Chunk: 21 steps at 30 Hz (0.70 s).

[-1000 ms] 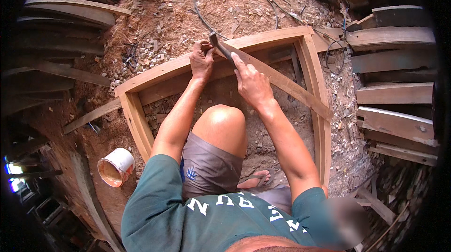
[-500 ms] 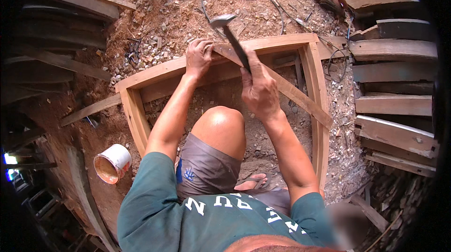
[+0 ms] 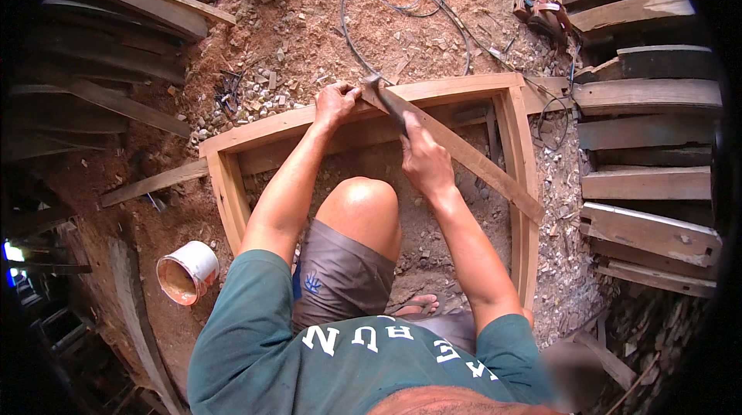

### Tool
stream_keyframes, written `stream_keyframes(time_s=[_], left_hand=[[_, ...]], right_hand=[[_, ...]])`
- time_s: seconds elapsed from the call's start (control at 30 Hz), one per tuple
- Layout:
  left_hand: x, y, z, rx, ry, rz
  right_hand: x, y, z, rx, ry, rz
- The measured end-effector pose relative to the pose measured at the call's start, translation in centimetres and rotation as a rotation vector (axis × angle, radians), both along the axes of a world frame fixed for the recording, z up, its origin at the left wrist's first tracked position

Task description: The person marks a wooden plank with a pen and cuts it using a circular saw. They then assemble a rectangular wooden frame on the ground, securing the joints with nails and a hammer. The person repeatedly hammers nails into the corners to fasten the structure.

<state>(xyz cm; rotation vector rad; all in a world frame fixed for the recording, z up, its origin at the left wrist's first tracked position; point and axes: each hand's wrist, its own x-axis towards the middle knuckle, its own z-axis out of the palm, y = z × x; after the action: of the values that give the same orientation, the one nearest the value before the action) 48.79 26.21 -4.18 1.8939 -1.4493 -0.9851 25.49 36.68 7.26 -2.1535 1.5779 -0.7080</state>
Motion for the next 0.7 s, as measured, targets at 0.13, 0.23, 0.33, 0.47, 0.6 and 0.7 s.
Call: stream_keyframes(time_s=[0.13,0.23,0.33,0.47,0.6,0.7], left_hand=[[0.8,-0.2,-0.7,0.023,-0.074,0.03],[1.0,0.6,-0.2,0.03,0.048,0.048],[0.7,0.5,-0.5,0.012,-0.053,-0.004],[0.4,0.2,0.1,0.001,-0.076,0.026],[1.1,1.1,0.4,0.005,0.005,0.058],[-0.2,0.4,0.9,0.002,-0.002,0.015]], right_hand=[[0.2,-1.2,1.4,0.078,-0.008,-0.002],[1.4,0.3,3.3,-0.255,-0.236,0.057],[0.3,0.7,-1.0,-0.003,-0.044,0.031],[-0.9,-0.9,-1.7,0.213,0.121,-0.065],[0.9,1.1,0.6,-0.228,-0.243,0.045],[-0.9,0.4,-4.9,0.309,0.196,-0.06]])
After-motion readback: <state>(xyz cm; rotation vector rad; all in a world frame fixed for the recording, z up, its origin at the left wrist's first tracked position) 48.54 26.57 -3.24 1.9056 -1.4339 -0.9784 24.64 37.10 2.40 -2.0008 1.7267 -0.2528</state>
